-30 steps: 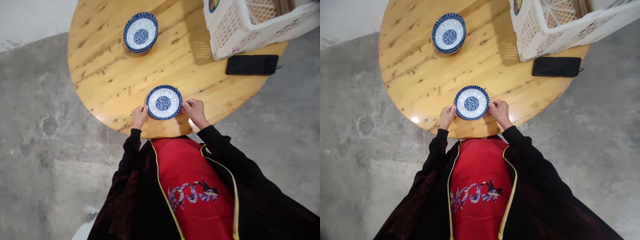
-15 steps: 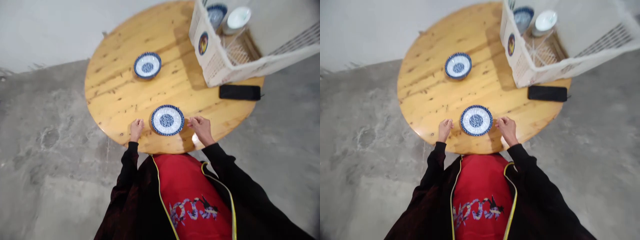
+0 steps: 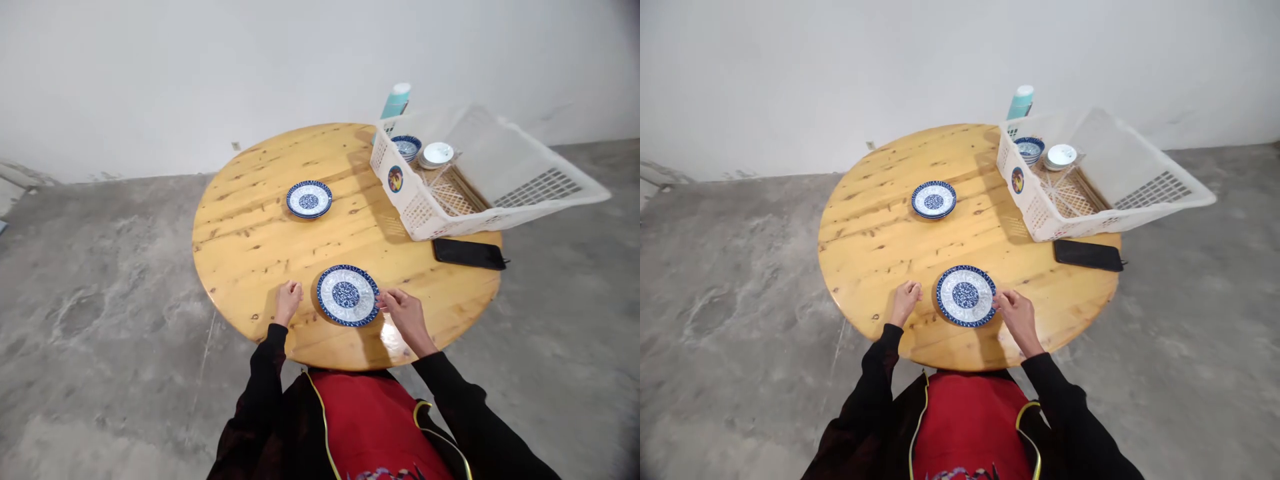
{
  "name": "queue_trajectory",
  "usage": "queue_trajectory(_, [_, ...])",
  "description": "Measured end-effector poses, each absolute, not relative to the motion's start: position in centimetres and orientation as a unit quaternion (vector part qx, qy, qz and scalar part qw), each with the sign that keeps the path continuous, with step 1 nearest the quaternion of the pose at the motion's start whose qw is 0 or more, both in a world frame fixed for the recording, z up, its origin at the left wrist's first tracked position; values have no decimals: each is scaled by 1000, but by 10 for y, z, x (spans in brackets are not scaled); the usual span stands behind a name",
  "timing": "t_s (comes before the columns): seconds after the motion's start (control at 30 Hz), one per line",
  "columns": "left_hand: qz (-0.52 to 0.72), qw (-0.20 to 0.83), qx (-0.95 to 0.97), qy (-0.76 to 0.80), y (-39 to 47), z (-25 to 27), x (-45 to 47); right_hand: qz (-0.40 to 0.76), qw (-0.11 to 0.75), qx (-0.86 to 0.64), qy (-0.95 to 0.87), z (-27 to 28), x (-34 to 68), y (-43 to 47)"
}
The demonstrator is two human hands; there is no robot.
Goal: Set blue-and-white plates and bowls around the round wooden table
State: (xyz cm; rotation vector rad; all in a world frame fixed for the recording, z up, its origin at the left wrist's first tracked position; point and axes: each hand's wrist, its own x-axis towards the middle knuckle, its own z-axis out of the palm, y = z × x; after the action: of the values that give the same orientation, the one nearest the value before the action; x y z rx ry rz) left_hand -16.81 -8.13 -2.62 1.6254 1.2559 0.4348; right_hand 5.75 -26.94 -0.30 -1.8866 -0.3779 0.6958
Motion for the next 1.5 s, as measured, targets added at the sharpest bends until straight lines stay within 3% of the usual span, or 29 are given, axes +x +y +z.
queue_trajectory(0.27, [162, 509, 639, 554, -105, -24, -178, 309, 546, -759, -174, 5, 77, -246])
queue_trajectory(0.43, [155, 463, 639, 594, -104, -18, -204, 358, 565, -721, -181, 2, 49, -223])
queue_trajectory(0.57, [165, 483, 634, 582, -91, -13, -215, 373, 558, -716, -194, 7, 22, -217])
queue_trajectory(0.93, [137, 523, 710, 452, 0, -11, -306, 244, 589, -767, -81, 2, -78, -195])
queue_trajectory(1.17, [120, 487, 740, 448, 51, -3, -392, 281, 592, -750, -90, 13, -190, -144])
queue_trajectory(1.5, [118, 519, 754, 385, 95, 4, -400, 201, 620, -757, -47, 28, -136, -49])
